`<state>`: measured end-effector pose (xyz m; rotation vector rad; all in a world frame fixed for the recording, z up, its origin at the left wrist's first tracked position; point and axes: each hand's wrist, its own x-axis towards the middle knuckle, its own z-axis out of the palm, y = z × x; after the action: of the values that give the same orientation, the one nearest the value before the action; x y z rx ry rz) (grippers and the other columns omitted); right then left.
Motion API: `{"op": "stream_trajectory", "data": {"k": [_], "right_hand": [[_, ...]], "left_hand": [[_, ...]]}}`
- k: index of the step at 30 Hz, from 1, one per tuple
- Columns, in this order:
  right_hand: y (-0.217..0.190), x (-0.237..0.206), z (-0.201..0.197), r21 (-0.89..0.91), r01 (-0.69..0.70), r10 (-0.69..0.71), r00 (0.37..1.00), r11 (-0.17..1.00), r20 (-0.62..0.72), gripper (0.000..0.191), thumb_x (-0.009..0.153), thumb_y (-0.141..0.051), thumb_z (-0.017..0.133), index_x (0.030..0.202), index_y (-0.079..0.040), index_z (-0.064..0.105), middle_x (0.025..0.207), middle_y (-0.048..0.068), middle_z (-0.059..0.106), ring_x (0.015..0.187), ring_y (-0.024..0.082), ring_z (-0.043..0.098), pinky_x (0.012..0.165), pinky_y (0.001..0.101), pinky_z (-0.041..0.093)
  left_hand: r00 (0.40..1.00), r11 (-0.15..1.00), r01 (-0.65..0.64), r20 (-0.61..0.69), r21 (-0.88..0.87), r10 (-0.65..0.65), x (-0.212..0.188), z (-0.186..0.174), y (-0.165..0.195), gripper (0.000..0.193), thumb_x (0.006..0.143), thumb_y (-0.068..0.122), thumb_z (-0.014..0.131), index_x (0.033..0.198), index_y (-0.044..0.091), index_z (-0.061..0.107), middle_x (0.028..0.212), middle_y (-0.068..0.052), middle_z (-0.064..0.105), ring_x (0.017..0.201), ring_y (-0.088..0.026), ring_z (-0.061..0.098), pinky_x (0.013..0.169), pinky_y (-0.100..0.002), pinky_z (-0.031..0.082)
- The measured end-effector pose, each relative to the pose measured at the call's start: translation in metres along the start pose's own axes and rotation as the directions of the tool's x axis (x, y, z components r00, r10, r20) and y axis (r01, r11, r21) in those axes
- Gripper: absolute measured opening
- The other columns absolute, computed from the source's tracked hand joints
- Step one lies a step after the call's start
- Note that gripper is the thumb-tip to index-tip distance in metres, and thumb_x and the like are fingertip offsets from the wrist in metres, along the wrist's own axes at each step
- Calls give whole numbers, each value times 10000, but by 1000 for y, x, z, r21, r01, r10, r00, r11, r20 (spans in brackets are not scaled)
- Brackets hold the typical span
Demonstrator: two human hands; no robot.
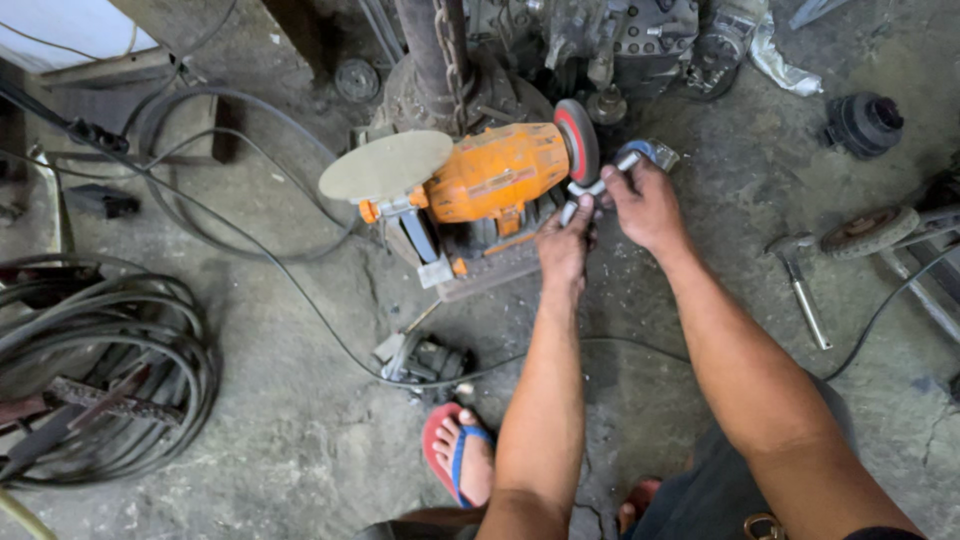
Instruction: The person holds a small metal part against a spinning bench grinder, repeatedly grinding and repositioning it. They then carry the part to a car with the hood open and continue working its edge by hand with a file while standing beside the engine bay.
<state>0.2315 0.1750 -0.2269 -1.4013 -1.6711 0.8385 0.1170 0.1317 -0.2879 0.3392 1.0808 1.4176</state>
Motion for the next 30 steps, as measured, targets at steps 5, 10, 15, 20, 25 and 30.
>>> {"op": "stream_trajectory", "data": {"k": [5,10,15,20,25,30], "right_hand": [[4,1,2,133,-15,13,1000,991,8,192,1082,-190,608,975,-31,593,799,16,667,723,103,633,671,288,519],[6,5,3,288,-49,37,998,956,47,162,1084,-174,579,971,-58,588,791,-4,642,724,91,618,676,273,511],[6,7,5,386,-136,125,991,913,53,153,1081,-175,578,968,-75,599,795,-15,640,699,81,604,645,266,501],[4,8,5,408,-210,199,978,888,68,173,1080,-183,571,948,-74,598,754,-3,629,648,92,592,601,274,493],[2,8,4,435,-243,237,969,867,69,177,1069,-188,578,933,-77,593,729,8,623,603,103,591,550,283,485],[3,10,5,446,-252,241,967,859,82,187,1066,-188,579,921,-71,596,713,9,614,589,105,586,536,283,477]], "left_hand": [[1000,1000,-3,-1,6,3,1,-1,-2,255,910,293,792,870,59,699,660,13,614,517,-76,511,458,-243,393],[1000,1000,-11,19,-22,12,2,-2,-4,250,905,291,798,874,63,698,664,18,614,527,-73,514,467,-242,394],[999,1000,-24,32,3,24,1,-2,-3,245,895,291,803,899,59,724,690,19,643,544,-65,519,482,-233,398],[1000,1000,-1,0,29,1,0,-1,-1,245,881,294,813,902,66,728,682,24,627,541,-63,517,478,-234,398],[1000,1000,-12,-13,18,13,0,-1,-2,253,881,288,824,860,69,700,671,19,616,531,-68,508,472,-239,391],[1000,1000,-11,-5,22,11,-2,-2,-2,246,882,299,814,846,86,696,669,29,613,531,-60,501,469,-234,381]]}}
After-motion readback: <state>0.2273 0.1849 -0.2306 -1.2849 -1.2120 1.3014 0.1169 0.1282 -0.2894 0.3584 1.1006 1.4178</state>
